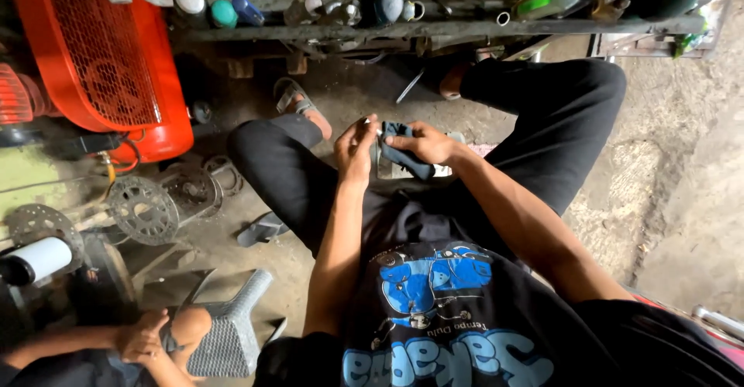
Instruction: The person is cleaning and inspecting small mechanical components from a motorcycle using a cloth and a thin metal tool while sitting in a workshop.
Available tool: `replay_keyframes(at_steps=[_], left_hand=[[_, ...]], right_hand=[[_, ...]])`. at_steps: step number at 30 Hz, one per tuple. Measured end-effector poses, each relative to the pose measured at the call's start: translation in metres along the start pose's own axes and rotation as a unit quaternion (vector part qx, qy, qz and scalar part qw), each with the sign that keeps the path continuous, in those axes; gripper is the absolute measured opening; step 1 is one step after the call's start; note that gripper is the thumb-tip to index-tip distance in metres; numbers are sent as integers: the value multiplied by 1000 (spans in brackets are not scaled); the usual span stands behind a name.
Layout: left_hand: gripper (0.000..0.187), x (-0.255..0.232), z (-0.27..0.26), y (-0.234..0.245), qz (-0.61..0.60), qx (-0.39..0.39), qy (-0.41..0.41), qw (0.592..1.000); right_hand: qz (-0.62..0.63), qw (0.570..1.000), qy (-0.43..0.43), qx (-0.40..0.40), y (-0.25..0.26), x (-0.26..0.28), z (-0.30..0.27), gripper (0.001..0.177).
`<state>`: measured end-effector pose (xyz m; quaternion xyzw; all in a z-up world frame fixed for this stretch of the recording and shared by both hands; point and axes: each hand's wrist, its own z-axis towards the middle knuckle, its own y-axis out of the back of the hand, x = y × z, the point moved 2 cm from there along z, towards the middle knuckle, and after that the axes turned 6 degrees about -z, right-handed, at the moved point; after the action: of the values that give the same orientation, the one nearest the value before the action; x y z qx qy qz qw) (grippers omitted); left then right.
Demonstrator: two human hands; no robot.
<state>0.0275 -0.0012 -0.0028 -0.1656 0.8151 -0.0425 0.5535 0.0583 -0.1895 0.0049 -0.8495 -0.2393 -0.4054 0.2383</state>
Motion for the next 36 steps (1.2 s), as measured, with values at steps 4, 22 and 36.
replay_keyframes(at_steps=[4, 22, 36], left_hand=[[35, 14, 7, 17, -62, -99, -33, 993], [37, 10, 9, 8, -92, -44, -13, 995], [38, -8, 8, 3, -63, -71, 53, 994]], right_hand=[[-119, 992, 24, -29, -12, 6, -1, 42], [41, 998, -42, -10, -16, 2, -10, 46], [80, 994, -63, -31, -32, 21, -16, 41]])
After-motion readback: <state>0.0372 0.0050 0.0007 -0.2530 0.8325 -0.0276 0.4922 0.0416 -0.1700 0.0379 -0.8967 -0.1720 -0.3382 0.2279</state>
